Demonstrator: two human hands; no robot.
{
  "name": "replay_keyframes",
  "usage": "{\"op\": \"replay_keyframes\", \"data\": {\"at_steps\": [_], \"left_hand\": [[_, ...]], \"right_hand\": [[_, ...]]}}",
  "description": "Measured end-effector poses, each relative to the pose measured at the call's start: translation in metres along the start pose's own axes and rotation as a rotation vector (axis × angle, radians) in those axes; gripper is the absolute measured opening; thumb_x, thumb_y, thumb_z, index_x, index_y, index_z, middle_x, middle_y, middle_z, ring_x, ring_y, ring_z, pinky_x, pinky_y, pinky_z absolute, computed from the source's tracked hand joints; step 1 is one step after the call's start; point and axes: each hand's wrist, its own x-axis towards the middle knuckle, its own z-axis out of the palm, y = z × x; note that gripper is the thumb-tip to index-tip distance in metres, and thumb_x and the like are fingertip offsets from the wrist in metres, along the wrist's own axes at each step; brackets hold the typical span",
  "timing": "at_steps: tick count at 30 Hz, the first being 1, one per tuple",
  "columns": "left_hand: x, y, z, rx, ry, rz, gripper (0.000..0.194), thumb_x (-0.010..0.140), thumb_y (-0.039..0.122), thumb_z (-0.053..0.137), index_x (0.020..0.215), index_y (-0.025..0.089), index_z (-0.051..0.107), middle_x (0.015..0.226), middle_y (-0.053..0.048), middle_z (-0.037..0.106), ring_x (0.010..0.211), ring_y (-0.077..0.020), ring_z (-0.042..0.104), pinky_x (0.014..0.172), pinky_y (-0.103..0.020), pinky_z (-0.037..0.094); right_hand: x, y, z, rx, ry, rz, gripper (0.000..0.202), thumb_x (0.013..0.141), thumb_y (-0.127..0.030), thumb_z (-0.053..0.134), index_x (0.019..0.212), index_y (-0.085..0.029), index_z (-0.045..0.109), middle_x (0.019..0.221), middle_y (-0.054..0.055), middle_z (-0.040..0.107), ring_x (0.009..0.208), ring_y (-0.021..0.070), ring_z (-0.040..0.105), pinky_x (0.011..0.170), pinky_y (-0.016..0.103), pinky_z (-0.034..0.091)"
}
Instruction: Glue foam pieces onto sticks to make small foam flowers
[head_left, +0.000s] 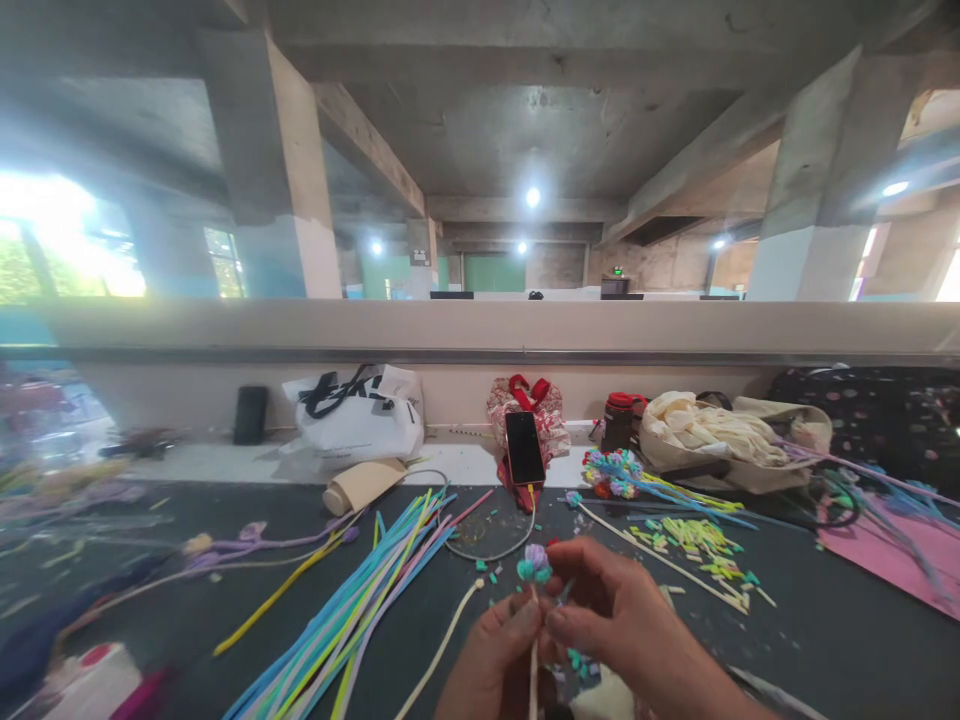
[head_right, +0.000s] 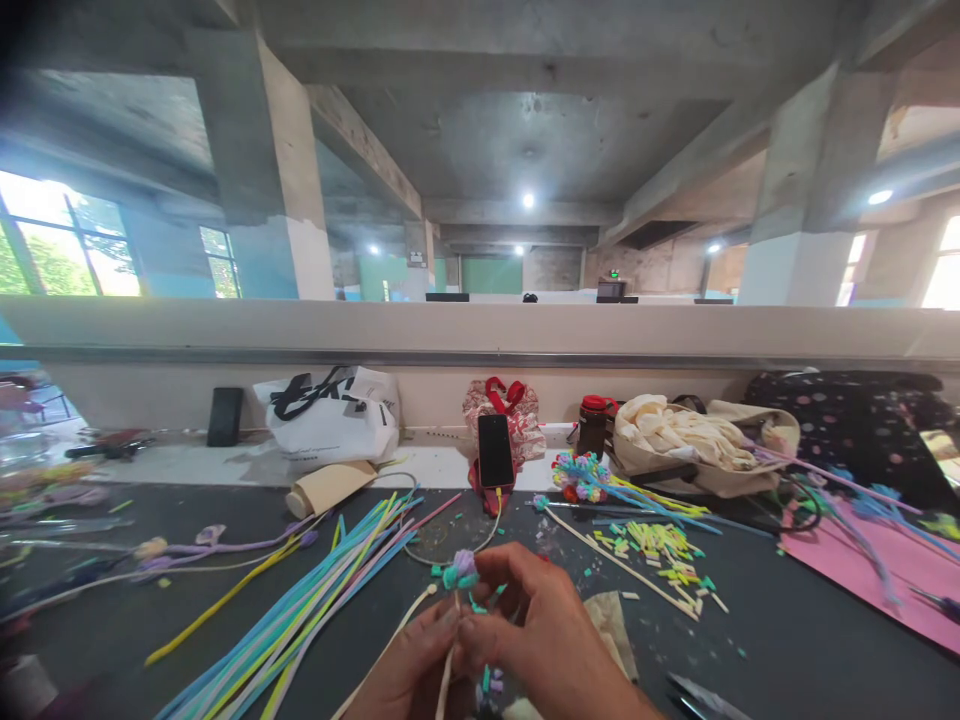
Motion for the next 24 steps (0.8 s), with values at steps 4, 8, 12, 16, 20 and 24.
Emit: {"op": "replay_keyframes", "data": {"at_steps": [4,8,12,16,20,24], "left_hand": [[-0.003,0.001,0.004,-0.019,0.006,-0.007,0.022,0.064,0.025,0.068,0.082,0.012,0.065,0.055,-0.001,0.058,0.049,-0.0092,0.053,0.048,-0.018,0.037],[-0.005,0.002,0.008,0.040,0.030,-0.001,0.020,0.061,0.029,0.070,0.070,0.012,0.065,0.047,0.002,0.051,0.041,-0.0059,0.046,0.044,-0.016,0.033],[-0.005,0.001,0.009,0.145,0.069,0.056,0.024,0.058,0.032,0.072,0.057,0.010,0.061,0.047,0.002,0.051,0.041,-0.0047,0.043,0.043,-0.016,0.031],[-0.002,0.000,0.005,0.176,0.072,0.050,0.025,0.056,0.033,0.073,0.056,0.011,0.061,0.047,0.001,0.053,0.041,-0.0059,0.044,0.043,-0.017,0.031],[0.001,-0.005,0.001,0.190,0.073,-0.005,0.027,0.052,0.034,0.075,0.055,0.011,0.063,0.042,0.000,0.053,0.039,-0.0061,0.044,0.045,-0.017,0.032],[0.004,-0.008,-0.003,0.187,0.131,0.019,0.028,0.048,0.036,0.076,0.057,0.013,0.063,0.044,0.000,0.055,0.040,-0.0070,0.044,0.046,-0.018,0.033]], "right_hand": [[0.002,0.003,0.000,0.173,-0.048,-0.003,0.025,0.069,-0.024,0.063,0.091,-0.016,0.054,0.077,0.000,0.057,0.058,0.0111,0.057,0.052,0.021,0.043],[0.003,0.003,0.001,0.182,-0.039,0.003,0.017,0.069,-0.017,0.059,0.085,-0.015,0.055,0.066,-0.002,0.057,0.052,0.0094,0.055,0.048,0.019,0.041],[0.004,0.000,0.002,0.158,-0.030,0.011,0.016,0.066,-0.011,0.055,0.081,-0.015,0.054,0.060,-0.004,0.057,0.048,0.0085,0.053,0.045,0.018,0.040],[0.006,0.000,0.000,0.068,0.007,0.025,0.024,0.064,-0.011,0.054,0.087,-0.016,0.055,0.062,-0.004,0.059,0.049,0.0089,0.053,0.042,0.016,0.038],[0.006,0.002,-0.001,0.032,0.043,0.042,0.026,0.063,-0.014,0.055,0.089,-0.015,0.056,0.068,-0.002,0.058,0.054,0.0100,0.052,0.044,0.017,0.039],[0.004,0.007,-0.004,-0.043,0.038,0.011,0.032,0.063,-0.018,0.060,0.094,-0.016,0.057,0.070,-0.001,0.058,0.057,0.0114,0.052,0.050,0.020,0.041]]}}
